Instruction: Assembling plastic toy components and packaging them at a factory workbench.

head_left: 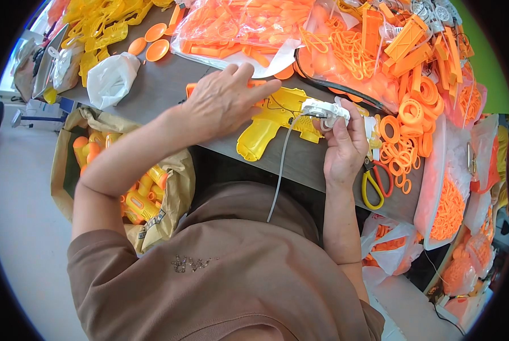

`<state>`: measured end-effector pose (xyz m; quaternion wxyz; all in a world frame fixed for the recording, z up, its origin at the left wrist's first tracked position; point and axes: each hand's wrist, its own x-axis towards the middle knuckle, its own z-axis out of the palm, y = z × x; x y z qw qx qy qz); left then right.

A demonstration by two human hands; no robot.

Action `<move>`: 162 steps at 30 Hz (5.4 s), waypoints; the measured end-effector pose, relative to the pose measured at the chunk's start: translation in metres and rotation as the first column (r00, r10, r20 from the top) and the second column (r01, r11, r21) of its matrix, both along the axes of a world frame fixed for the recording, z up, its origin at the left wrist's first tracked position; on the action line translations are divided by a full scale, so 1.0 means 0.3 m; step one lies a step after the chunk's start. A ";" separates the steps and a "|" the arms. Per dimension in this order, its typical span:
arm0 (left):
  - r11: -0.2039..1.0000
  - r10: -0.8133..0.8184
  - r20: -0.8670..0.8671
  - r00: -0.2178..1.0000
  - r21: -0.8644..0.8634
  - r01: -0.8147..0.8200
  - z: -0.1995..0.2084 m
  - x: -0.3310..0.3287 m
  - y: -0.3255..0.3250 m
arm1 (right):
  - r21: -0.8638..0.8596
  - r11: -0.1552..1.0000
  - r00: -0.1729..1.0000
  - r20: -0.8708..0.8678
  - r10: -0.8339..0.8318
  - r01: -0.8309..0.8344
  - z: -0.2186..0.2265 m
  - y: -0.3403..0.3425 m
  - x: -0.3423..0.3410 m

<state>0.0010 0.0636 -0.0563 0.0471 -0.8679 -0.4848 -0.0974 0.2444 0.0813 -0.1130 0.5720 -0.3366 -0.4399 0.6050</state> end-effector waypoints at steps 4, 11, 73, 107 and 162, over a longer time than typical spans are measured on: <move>0.988 0.131 0.133 0.982 -0.099 -0.119 0.000 0.011 -0.002 | 0.019 1.000 1.000 0.020 -0.022 0.022 -0.007 -0.005 -0.012; 0.986 0.163 0.156 0.974 -0.046 -0.158 0.006 0.050 0.073 | 0.029 0.996 0.994 0.076 -0.083 0.081 -0.004 -0.029 -0.040; 0.948 0.293 0.359 0.886 -0.231 -0.220 -0.019 0.113 0.004 | 0.032 0.995 0.984 0.149 -0.093 0.089 -0.004 -0.060 -0.037; 0.964 0.142 0.347 0.927 0.162 -0.209 -0.154 0.132 -0.046 | -0.135 0.991 0.997 0.074 0.014 -0.004 0.015 -0.017 -0.008; 0.939 -0.234 0.425 0.874 0.331 0.091 -0.078 0.089 0.050 | 0.035 0.982 0.906 0.393 0.159 -0.188 0.125 0.056 -0.133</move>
